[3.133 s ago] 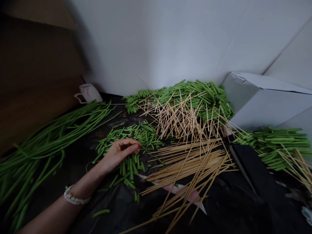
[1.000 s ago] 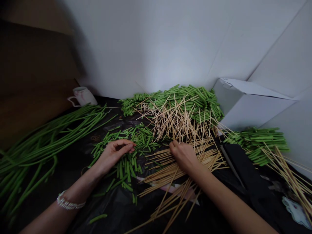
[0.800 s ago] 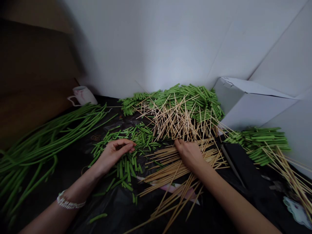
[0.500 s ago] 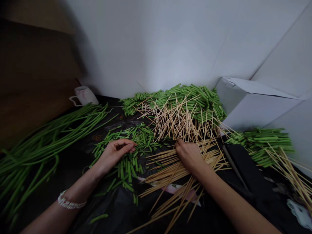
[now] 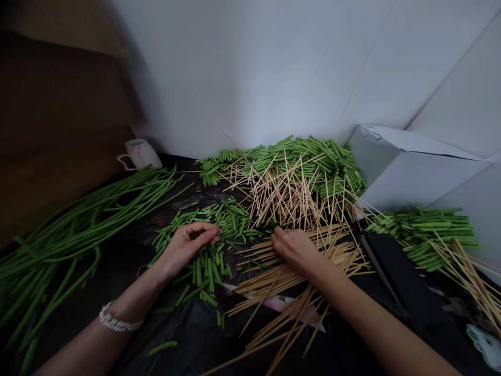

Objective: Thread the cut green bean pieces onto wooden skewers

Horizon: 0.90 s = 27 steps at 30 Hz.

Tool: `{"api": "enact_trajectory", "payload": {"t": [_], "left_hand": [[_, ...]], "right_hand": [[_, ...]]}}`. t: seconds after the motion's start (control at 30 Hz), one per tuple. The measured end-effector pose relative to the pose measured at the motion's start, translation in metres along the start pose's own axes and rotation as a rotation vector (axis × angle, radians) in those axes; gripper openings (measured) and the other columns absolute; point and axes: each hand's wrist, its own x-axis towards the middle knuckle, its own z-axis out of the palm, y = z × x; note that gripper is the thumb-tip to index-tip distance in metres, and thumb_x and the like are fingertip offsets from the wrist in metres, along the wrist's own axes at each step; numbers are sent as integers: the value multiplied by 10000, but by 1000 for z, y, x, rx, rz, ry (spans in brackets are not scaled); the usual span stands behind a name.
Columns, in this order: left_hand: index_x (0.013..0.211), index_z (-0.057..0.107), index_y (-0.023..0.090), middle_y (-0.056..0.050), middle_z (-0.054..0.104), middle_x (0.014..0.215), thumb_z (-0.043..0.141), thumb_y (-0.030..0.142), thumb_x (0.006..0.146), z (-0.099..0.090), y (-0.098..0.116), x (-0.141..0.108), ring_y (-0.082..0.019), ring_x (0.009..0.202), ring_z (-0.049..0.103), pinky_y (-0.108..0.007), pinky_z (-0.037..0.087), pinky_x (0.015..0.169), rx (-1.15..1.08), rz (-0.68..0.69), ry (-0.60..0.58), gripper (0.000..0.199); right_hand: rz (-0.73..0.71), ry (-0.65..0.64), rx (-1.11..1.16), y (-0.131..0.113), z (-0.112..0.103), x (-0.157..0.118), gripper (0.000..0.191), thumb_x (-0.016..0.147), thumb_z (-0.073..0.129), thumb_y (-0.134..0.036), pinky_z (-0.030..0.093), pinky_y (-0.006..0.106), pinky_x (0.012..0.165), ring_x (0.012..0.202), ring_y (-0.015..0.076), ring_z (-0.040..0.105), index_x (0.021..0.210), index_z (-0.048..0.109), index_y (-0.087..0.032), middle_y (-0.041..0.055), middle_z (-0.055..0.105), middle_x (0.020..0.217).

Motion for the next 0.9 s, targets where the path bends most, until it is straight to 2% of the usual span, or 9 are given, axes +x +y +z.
{"api": "enact_trajectory", "payload": {"t": [0.2,0.4,0.63,0.73,0.9], "left_hand": [[793,732,161,-46,717,733,711,423,729,0,1,0,-164,684,636,-268,503,668,6,-5,-14,271],[807,730,161,-48,719,763,703,421,740,-1,-1,1,-164,692,635,-266,501,671,1,9,-18,269],[798,730,160,-45,717,742,710,423,736,-1,-1,0,-161,683,634,-265,499,672,7,5,-10,271],[810,731,157,-43,718,743,710,428,738,-6,-1,3,-163,696,638,-270,503,699,1,16,21,281],[831,736,152,-58,732,801,730,437,723,-22,-3,9,-164,729,645,-276,510,742,-49,25,183,305]], "right_hand": [[-6,-13,8,-7,-3,8,249,879,414,-46,333,268,504,599,138,584,928,649,-111,109,644,892],[-17,4,19,-10,-5,26,190,861,477,-61,376,250,551,582,117,574,834,661,-101,116,636,814],[-100,32,39,-21,-18,29,164,848,495,-57,307,248,506,559,101,530,867,647,-115,88,646,850],[-164,150,87,-36,-31,27,174,856,465,-59,306,265,518,591,118,517,894,617,-135,75,637,866],[-298,531,159,-74,-69,15,154,871,451,-70,348,304,575,691,168,524,841,573,-160,51,611,805]]}}
